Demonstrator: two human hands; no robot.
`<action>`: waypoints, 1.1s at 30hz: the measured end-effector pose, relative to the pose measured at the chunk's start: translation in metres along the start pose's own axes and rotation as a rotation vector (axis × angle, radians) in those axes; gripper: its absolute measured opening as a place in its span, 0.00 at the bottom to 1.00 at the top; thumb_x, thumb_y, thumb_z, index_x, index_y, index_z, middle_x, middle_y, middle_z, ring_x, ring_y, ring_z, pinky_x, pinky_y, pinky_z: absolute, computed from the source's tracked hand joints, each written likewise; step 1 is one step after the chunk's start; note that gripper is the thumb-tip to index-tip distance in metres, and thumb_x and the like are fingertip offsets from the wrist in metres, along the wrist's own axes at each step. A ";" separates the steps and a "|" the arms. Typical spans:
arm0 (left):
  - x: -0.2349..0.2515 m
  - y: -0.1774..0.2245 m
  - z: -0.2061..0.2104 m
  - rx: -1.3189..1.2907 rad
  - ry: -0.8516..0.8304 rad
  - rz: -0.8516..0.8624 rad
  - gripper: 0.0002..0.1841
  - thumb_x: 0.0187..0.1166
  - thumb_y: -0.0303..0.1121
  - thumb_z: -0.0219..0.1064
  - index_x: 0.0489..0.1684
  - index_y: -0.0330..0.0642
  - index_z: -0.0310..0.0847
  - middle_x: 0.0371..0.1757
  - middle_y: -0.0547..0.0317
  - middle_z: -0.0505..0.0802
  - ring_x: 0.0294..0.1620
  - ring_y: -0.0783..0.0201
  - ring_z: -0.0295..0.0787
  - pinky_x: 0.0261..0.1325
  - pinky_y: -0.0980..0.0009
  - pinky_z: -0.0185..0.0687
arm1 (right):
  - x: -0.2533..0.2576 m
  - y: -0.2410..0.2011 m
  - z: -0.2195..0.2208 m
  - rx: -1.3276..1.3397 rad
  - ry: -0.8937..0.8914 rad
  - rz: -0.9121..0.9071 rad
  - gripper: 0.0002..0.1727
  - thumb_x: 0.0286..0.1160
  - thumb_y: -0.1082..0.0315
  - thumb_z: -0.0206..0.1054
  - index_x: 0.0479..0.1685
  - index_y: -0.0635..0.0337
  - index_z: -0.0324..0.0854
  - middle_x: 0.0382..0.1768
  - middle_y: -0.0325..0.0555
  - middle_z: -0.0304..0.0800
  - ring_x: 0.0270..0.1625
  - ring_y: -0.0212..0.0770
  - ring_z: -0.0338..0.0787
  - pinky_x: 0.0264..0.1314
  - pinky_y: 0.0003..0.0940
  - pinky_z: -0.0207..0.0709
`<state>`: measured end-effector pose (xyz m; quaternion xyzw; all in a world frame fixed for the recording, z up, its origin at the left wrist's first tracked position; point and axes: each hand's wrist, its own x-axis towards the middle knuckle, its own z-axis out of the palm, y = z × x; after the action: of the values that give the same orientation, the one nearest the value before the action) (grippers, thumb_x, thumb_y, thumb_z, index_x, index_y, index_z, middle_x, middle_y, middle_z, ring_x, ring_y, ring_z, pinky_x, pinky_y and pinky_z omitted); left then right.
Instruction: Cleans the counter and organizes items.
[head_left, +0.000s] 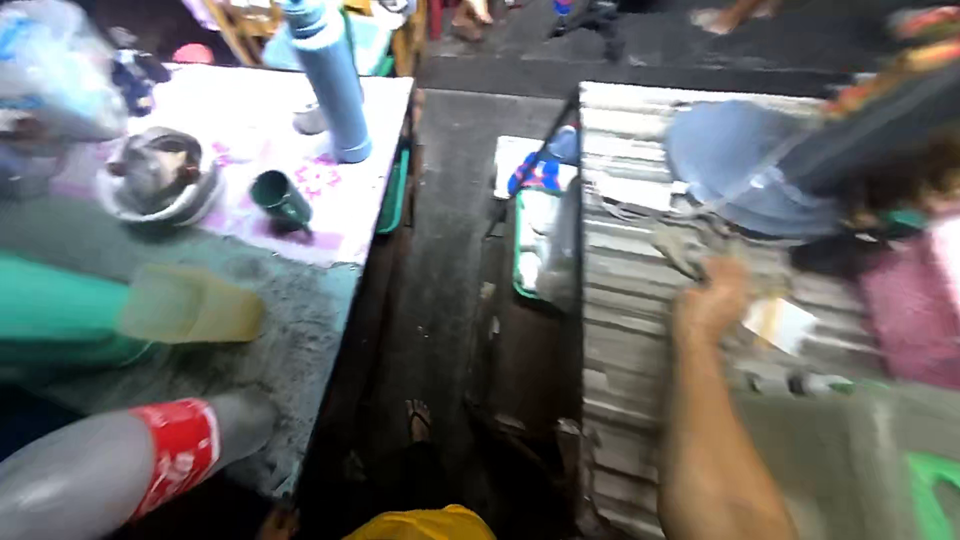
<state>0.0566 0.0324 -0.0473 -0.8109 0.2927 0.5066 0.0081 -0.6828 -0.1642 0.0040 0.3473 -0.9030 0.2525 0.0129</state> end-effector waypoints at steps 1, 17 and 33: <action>0.000 -0.006 0.001 -0.062 -0.003 -0.002 0.23 0.87 0.31 0.61 0.78 0.30 0.72 0.67 0.31 0.87 0.65 0.41 0.88 0.71 0.47 0.80 | -0.010 -0.016 -0.002 0.027 0.025 0.001 0.23 0.79 0.77 0.54 0.72 0.68 0.81 0.79 0.68 0.75 0.85 0.60 0.71 0.90 0.47 0.59; -0.061 0.017 -0.039 -0.073 0.119 0.180 0.23 0.90 0.36 0.59 0.80 0.35 0.72 0.70 0.38 0.87 0.69 0.45 0.87 0.76 0.50 0.77 | -0.160 -0.285 -0.013 1.052 -0.798 0.077 0.18 0.85 0.78 0.51 0.70 0.71 0.71 0.44 0.36 0.88 0.34 0.28 0.91 0.36 0.29 0.91; -0.064 -0.079 -0.119 -0.086 0.226 0.469 0.20 0.89 0.33 0.59 0.74 0.32 0.77 0.69 0.38 0.87 0.68 0.47 0.87 0.76 0.55 0.77 | -0.396 -0.366 0.080 0.054 -0.390 -0.890 0.21 0.81 0.67 0.61 0.68 0.67 0.83 0.70 0.77 0.79 0.75 0.78 0.77 0.74 0.71 0.69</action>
<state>0.1720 0.0902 0.0412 -0.7721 0.4499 0.4126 -0.1766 -0.1381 -0.1862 0.0195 0.7408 -0.6456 0.1759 -0.0589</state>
